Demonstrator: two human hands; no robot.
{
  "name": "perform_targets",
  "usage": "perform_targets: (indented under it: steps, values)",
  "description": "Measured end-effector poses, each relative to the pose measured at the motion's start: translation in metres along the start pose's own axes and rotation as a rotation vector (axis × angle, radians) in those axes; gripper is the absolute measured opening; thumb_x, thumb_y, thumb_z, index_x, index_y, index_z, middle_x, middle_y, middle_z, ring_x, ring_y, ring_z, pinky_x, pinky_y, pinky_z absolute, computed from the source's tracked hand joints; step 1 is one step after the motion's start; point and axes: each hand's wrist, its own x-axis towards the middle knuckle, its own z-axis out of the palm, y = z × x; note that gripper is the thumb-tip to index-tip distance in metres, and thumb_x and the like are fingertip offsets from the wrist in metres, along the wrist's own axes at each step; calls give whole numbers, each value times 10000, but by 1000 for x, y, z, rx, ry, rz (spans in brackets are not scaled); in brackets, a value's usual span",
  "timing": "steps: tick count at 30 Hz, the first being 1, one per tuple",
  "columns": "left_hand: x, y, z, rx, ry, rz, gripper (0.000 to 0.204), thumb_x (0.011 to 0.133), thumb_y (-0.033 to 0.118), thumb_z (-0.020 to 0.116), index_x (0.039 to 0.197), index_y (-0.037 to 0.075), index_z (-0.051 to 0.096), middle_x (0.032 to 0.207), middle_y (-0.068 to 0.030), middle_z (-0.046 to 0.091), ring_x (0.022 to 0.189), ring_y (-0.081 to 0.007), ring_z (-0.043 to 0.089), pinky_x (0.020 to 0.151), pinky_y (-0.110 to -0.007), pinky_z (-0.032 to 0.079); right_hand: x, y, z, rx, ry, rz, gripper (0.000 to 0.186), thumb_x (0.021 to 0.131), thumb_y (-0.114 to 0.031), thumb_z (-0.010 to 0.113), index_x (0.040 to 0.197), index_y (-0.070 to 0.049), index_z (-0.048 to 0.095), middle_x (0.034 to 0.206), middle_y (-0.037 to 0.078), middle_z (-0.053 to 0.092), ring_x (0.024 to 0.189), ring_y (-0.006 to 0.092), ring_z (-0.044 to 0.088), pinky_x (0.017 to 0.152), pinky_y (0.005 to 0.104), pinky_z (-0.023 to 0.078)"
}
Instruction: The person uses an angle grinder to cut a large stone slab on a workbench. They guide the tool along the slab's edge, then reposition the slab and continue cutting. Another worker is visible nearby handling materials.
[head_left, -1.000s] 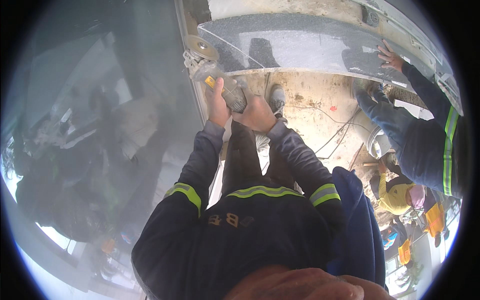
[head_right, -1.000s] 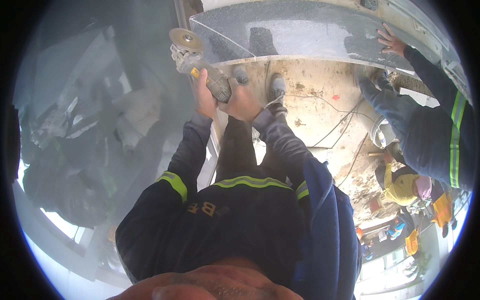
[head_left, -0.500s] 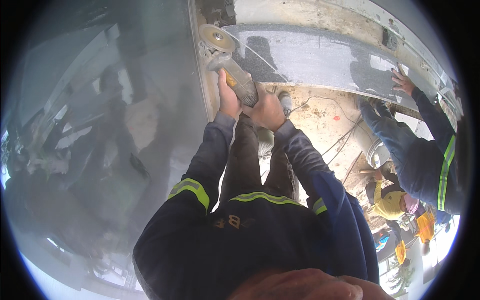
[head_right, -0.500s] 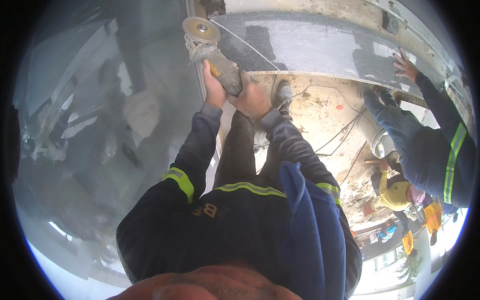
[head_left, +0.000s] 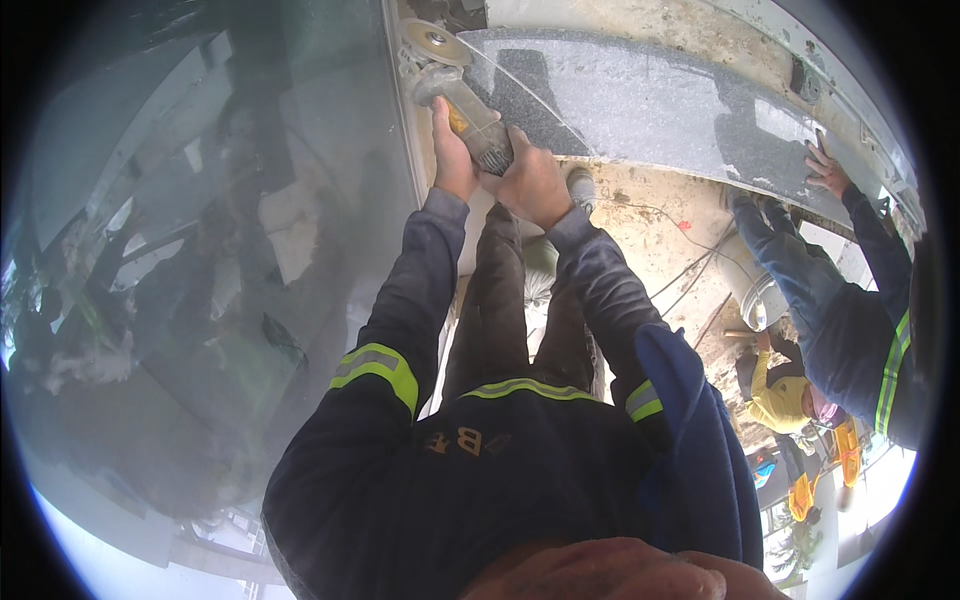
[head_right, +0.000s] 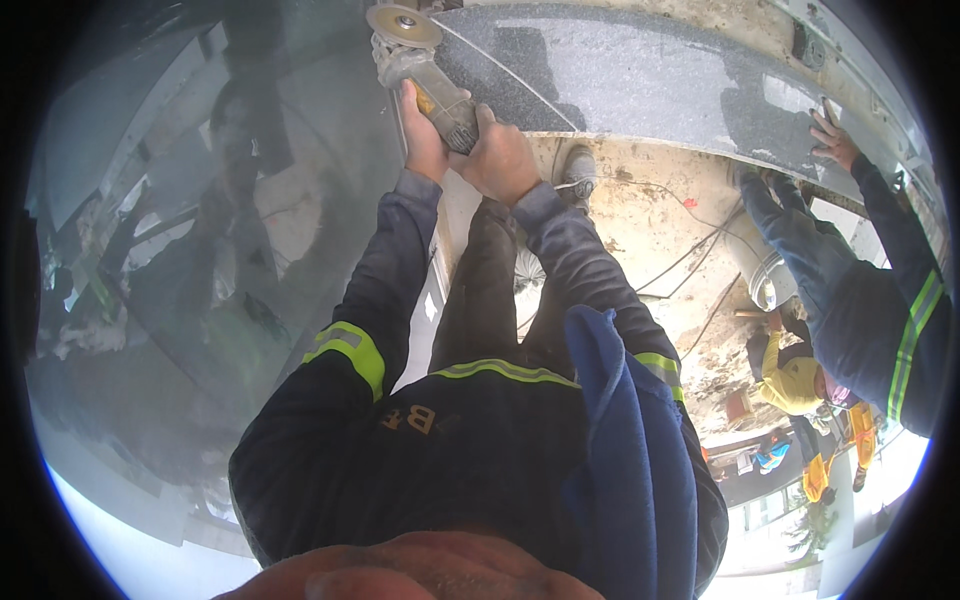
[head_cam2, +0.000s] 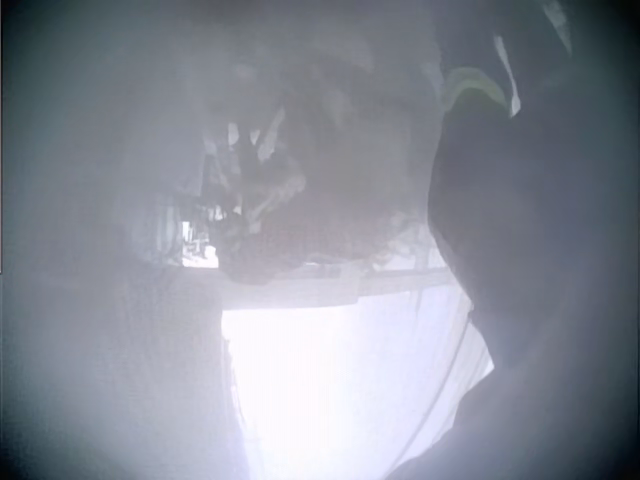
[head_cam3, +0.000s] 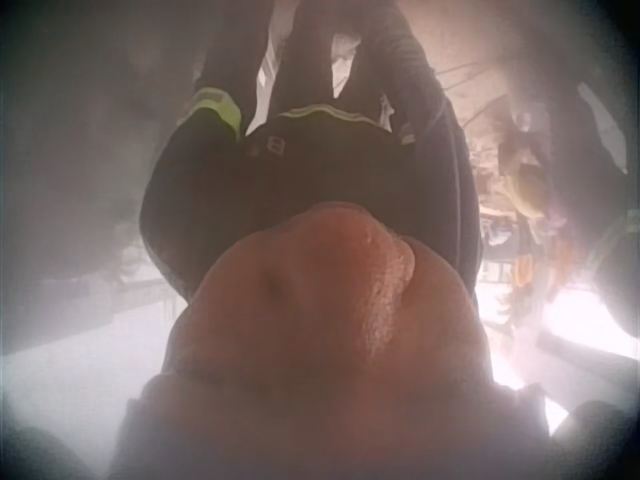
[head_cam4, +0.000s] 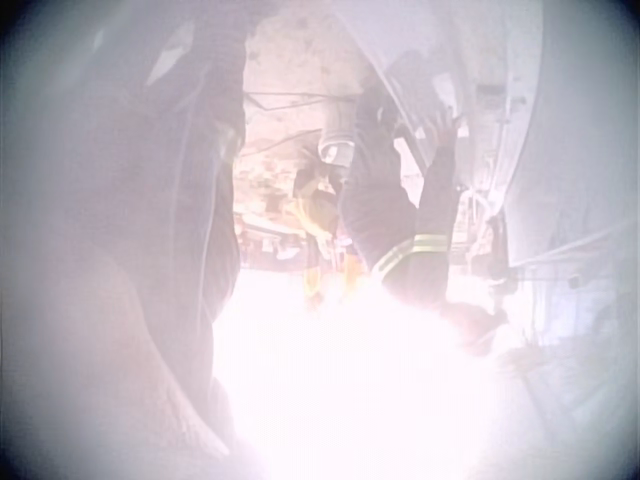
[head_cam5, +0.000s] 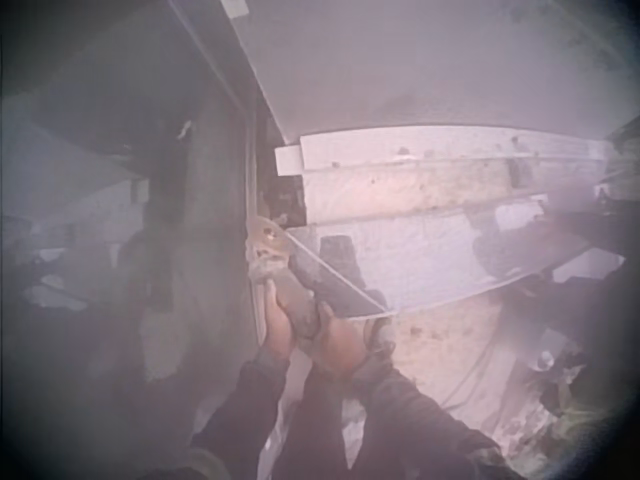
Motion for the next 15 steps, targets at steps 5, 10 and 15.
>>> perform_targets:
  steps: [5,10,15]
  values:
    - [7,-1,-6,9,-36,-19,660,1086,658,363,1235,61,604,1011,-165,714,919,-299,719,833,-445,600,2,-2,3,-8,-2,34,661,769,-274,848,1222,136,594,851,354,709,832,516,728,769,550,595]
    - [11,-1,-6,-22,4,-36,679,1072,690,381,1209,69,618,1004,-156,711,913,-296,714,824,-445,601,5,-5,4,-42,-30,40,624,762,-261,834,1192,119,589,860,337,714,860,513,724,793,552,588]
    - [21,6,-5,-34,22,-103,695,1053,721,404,1201,78,621,1016,-151,707,899,-292,709,816,-442,602,18,-7,4,-38,-41,28,590,729,-248,835,1134,104,591,847,337,708,854,518,716,800,557,581]
